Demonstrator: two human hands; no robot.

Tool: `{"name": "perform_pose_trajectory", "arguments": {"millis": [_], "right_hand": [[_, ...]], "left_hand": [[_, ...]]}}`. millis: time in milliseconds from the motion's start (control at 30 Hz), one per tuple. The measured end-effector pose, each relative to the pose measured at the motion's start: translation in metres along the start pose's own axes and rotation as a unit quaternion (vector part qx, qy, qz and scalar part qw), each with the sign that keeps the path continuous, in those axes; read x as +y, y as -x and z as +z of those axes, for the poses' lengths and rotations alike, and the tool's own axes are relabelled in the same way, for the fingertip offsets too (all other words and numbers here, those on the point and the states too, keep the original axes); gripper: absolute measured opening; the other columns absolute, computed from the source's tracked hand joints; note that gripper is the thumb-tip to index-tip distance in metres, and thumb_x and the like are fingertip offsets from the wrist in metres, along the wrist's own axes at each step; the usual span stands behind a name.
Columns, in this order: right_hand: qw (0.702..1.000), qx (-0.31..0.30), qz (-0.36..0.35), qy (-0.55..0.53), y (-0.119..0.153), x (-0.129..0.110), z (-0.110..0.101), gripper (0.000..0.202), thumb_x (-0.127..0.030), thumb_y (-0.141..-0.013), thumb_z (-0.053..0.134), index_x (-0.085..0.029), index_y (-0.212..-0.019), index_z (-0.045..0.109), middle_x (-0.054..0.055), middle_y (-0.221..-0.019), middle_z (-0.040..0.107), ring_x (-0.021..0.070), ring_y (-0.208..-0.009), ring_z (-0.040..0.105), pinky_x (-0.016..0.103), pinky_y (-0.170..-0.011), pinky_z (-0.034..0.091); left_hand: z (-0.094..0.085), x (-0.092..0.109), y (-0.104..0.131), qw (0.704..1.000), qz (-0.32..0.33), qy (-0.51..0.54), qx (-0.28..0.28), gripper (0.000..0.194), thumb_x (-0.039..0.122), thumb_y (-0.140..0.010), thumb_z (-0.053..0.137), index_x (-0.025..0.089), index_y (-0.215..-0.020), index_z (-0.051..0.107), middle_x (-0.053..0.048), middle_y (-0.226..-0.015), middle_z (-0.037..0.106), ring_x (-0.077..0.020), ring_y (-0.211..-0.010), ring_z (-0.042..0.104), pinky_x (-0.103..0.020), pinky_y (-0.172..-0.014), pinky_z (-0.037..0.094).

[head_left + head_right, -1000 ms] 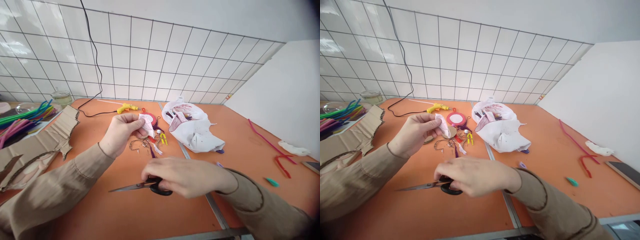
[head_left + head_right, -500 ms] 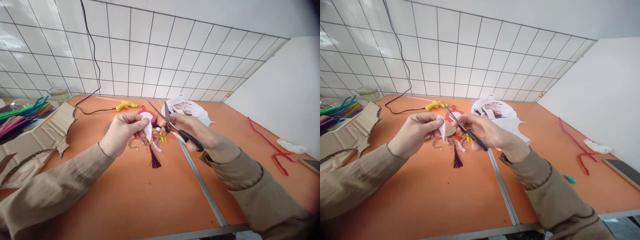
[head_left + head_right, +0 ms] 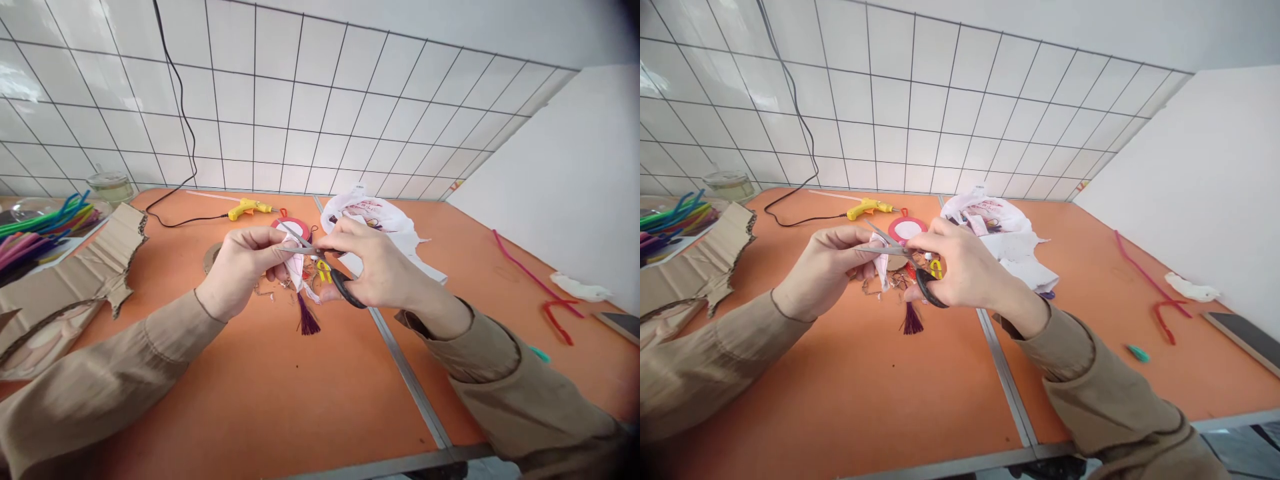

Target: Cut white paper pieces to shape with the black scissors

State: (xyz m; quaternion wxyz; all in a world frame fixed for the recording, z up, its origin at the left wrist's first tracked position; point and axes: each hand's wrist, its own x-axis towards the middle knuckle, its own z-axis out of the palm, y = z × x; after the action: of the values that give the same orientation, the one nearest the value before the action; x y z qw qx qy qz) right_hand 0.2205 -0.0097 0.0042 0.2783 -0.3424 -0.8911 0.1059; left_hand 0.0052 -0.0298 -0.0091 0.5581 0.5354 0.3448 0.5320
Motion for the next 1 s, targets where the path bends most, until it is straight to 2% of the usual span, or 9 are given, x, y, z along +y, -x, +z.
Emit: {"name": "perform_pose_trajectory", "arguments": {"millis": [200, 367, 667, 867, 1000], "right_hand": [[0.999, 0.002, -0.007, 0.048, 0.0005, -0.0053, -0.0010, 0.035, -0.040, -0.066, 0.085, -0.018, -0.089, 0.071, -0.001, -0.075, 0.040, 0.0140, -0.066, 0.041, 0.030, -0.063, 0.036], [0.999, -0.002, -0.017, 0.038, -0.0003, -0.0073, -0.0014, 0.030, -0.036, -0.067, 0.084, -0.016, -0.075, 0.063, -0.003, -0.071, 0.038, 0.0120, -0.062, 0.037, 0.028, -0.059, 0.032], [1.000, -0.012, -0.014, 0.013, 0.0013, -0.0038, 0.0044, 0.034, -0.038, -0.071, 0.078, -0.017, -0.065, 0.053, -0.004, -0.067, 0.038, 0.0112, -0.061, 0.035, 0.026, -0.056, 0.027], [0.999, -0.052, 0.013, -0.009, -0.0007, -0.0054, 0.0035, 0.036, -0.037, -0.073, 0.076, -0.018, -0.062, 0.047, -0.004, -0.063, 0.039, 0.0110, -0.061, 0.034, 0.026, -0.056, 0.027], [0.990, -0.098, 0.031, -0.101, -0.0024, -0.0018, 0.0025, 0.036, -0.040, -0.072, 0.078, -0.018, -0.067, 0.049, -0.004, -0.064, 0.043, 0.0107, -0.061, 0.038, 0.025, -0.055, 0.029]], "left_hand": [[0.0005, -0.0017, -0.0001, 1.000, -0.004, -0.006, -0.004, 0.005, 0.019, -0.074, 0.076, 0.019, -0.068, 0.077, 0.000, -0.054, 0.065, -0.0076, -0.044, 0.054, -0.019, -0.045, 0.043], [0.0010, -0.0015, -0.0003, 1.000, -0.004, -0.012, -0.009, 0.007, 0.020, -0.073, 0.076, 0.018, -0.067, 0.077, -0.001, -0.055, 0.066, -0.0079, -0.045, 0.053, -0.019, -0.045, 0.043], [-0.0012, -0.0004, -0.0019, 0.999, -0.052, 0.003, -0.009, 0.013, 0.022, -0.070, 0.077, 0.016, -0.059, 0.074, -0.003, -0.052, 0.065, -0.0084, -0.043, 0.051, -0.021, -0.043, 0.040], [-0.0016, -0.0014, -0.0026, 0.997, -0.077, 0.027, -0.009, 0.013, 0.021, -0.069, 0.078, 0.017, -0.057, 0.073, -0.003, -0.051, 0.063, -0.0092, -0.042, 0.050, -0.022, -0.043, 0.040], [-0.0009, -0.0030, -0.0026, 0.997, -0.078, 0.018, -0.017, 0.014, 0.023, -0.069, 0.079, 0.017, -0.058, 0.073, -0.002, -0.053, 0.063, -0.0091, -0.043, 0.050, -0.022, -0.042, 0.039]]}}
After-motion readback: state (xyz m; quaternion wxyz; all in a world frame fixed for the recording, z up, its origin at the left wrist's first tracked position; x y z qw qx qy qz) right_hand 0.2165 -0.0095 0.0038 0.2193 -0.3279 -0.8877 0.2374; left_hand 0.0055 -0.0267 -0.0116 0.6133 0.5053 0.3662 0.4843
